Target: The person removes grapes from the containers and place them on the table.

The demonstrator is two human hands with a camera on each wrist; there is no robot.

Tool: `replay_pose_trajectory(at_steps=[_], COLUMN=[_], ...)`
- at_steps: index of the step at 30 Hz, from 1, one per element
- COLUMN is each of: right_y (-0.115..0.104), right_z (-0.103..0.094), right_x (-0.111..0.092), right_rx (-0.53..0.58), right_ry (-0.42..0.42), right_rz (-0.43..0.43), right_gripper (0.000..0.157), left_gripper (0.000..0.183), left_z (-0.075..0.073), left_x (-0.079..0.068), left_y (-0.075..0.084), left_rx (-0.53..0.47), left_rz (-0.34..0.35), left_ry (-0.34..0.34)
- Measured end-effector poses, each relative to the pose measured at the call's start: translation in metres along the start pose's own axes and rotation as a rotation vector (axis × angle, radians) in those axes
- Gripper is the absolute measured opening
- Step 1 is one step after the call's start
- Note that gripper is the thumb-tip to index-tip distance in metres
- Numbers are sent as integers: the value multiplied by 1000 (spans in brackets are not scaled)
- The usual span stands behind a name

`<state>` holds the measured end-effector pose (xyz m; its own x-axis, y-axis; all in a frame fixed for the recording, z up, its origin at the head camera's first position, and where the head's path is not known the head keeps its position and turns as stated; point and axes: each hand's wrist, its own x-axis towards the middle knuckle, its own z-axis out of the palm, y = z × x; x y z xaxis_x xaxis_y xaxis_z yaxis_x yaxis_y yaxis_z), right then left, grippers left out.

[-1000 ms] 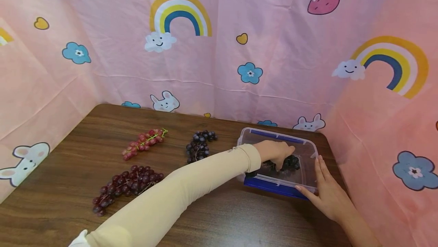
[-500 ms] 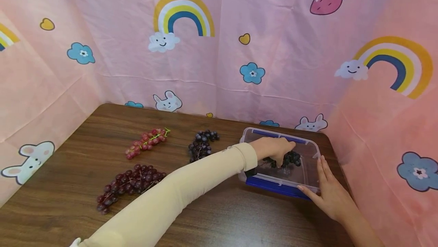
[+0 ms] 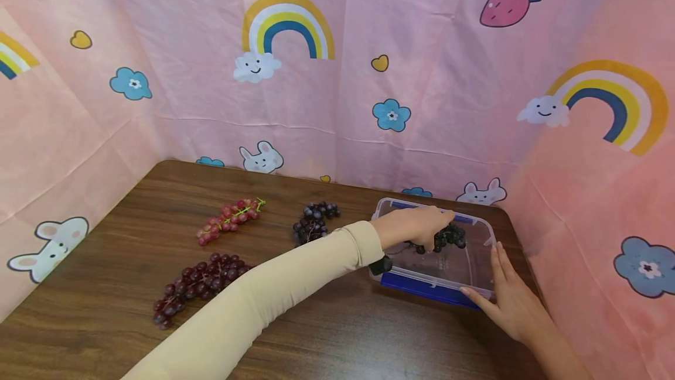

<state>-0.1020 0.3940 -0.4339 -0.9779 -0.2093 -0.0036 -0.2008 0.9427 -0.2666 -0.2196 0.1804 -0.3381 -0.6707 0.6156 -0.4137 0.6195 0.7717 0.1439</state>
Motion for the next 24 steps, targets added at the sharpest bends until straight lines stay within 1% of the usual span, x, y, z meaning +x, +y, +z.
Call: replay_pose_trajectory(at_steps=[9,12,14,20,24], right_y=[-1,-1,-1,0,0], right_z=[0,1,1,2,0], right_x=[1,2,2,3,2], right_rx=[-6,-1,2,5,-6], right_ry=[4,3,3,10,12], right_rz=[-8,-9,-7,-8,-5], right_gripper=[110,110,110,110,110], left_gripper=[98,93,89,84,78], left_z=[0,0,0,2,6], left_x=[-15,-21,-27,-42,-51], left_y=[-13,-18,-21,-29,-32], left_rx=[-125,-170,-194,-201,-169], left_rz=[15,27,48,91,119], left_ry=[12,26,41,104,175])
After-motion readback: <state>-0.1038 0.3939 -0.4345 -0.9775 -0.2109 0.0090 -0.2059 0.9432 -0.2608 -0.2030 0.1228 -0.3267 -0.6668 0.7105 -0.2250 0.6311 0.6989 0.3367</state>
